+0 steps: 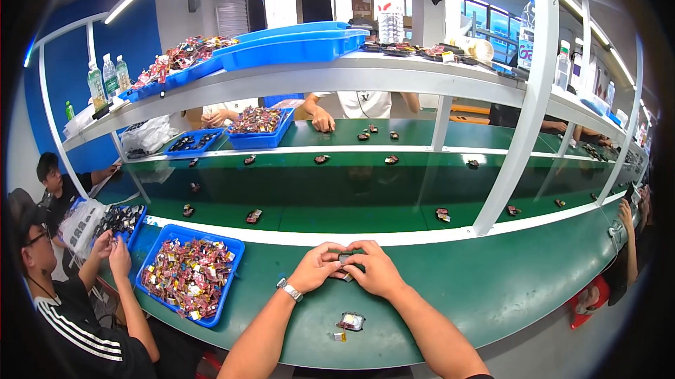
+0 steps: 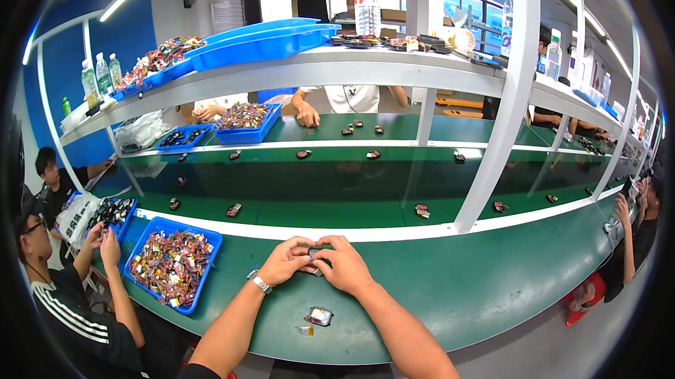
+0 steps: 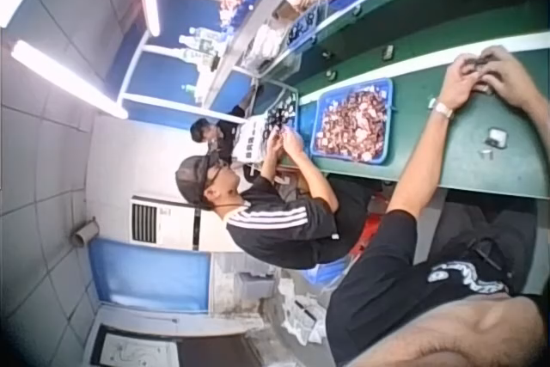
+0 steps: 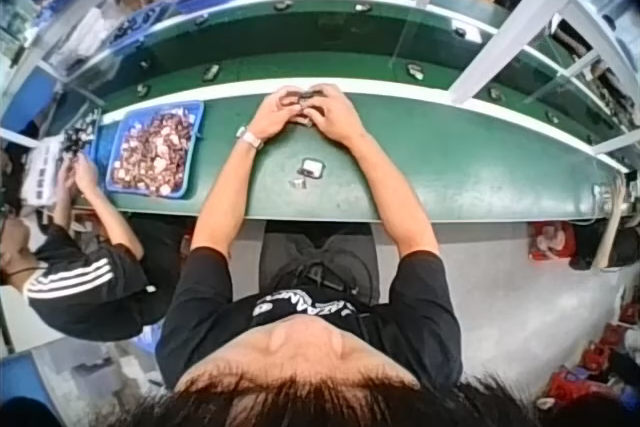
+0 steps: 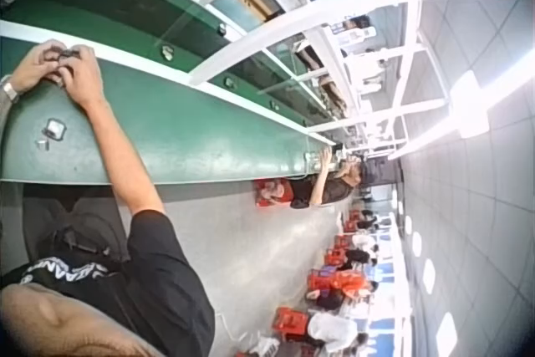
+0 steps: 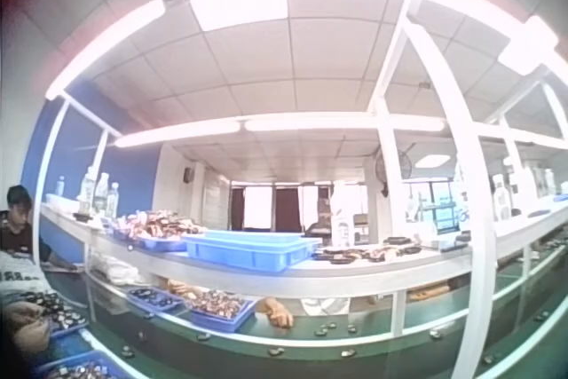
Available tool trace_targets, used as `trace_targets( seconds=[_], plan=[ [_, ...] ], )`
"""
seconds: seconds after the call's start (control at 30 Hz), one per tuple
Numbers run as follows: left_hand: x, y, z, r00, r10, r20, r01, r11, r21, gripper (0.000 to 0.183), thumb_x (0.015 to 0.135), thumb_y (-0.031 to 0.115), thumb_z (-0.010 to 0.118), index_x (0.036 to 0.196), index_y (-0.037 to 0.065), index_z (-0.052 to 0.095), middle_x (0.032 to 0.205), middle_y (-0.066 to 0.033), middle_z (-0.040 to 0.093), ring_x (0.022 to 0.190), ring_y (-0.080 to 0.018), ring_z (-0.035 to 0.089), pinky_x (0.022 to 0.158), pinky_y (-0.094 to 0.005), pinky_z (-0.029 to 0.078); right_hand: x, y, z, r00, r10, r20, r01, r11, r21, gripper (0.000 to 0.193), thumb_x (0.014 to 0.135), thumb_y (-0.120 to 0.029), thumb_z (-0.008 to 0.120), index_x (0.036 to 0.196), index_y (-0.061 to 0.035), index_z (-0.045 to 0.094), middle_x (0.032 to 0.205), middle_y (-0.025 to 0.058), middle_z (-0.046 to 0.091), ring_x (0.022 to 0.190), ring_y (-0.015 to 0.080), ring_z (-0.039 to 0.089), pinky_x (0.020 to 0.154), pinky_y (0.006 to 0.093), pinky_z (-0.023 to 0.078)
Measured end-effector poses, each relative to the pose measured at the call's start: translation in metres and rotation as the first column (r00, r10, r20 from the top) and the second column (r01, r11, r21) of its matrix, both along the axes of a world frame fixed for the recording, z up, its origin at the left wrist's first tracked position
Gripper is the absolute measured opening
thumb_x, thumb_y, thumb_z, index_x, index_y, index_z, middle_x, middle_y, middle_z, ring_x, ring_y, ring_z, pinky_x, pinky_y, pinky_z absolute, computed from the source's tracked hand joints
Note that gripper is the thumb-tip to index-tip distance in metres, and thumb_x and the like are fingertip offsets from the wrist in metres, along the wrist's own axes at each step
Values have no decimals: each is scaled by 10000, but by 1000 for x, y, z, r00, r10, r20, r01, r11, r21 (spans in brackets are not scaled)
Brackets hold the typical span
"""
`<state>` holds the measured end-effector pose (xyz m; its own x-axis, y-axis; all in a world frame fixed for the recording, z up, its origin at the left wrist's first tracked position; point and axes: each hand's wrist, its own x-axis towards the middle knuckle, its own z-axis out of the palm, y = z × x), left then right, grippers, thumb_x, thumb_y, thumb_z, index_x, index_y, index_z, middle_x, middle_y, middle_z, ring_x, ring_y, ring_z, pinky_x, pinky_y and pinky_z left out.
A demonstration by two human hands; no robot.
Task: Assembling small electronic components (likely batteries or internal modules) on a factory assembly line.
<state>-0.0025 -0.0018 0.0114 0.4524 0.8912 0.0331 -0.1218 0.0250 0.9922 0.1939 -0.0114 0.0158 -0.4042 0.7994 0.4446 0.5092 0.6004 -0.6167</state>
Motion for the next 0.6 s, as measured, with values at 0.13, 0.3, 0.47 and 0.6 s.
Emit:
trace_targets(
  seconds=[0.13, 0.3, 0.47, 0.6],
  plan=[
    [-5, 4, -7, 1000, -2, 10, 2, 1000, -26, 292, 961, -32, 454, 1248, 14, 481, 1122, -135, 620, 1035, -203, 634, 884, -338, 575, -5, -2, 2, 1000, -24, -3, 24, 995, 97, 120, 800, -128, 727, 912, -85, 730, 1169, 59, 593, 1120, 250, 541, 890, 353, 498],
    [-1, 5, -9, 994, 20, 107, -13, 998, -62, 258, 973, 9, 474, 1230, 25, 483, 1136, -122, 612, 1054, -209, 628, 909, -364, 567, -10, -2, -1, 990, -111, -90, 124, 979, 163, 126, 783, -104, 731, 907, -86, 734, 1131, 54, 613, 1077, 250, 557, 865, 350, 506],
    [-1, 6, -14, 982, 17, 188, 0, 996, -92, 221, 978, 71, 523, 1194, 36, 492, 1119, -111, 610, 1050, -217, 632, 917, -395, 563, -15, -3, -4, 977, -119, -175, 142, 983, 120, 129, 791, -104, 723, 918, -88, 737, 1123, 48, 622, 1068, 249, 560, 872, 357, 498],
    [-2, 5, -14, 979, 18, 204, 3, 995, -98, 225, 979, 93, 536, 1192, 40, 490, 1120, -115, 608, 1055, -226, 633, 922, -406, 560, -14, -4, -4, 979, -108, -173, 126, 988, 94, 141, 803, -107, 713, 941, -96, 739, 1131, 47, 624, 1076, 254, 560, 905, 366, 483]
  ],
)
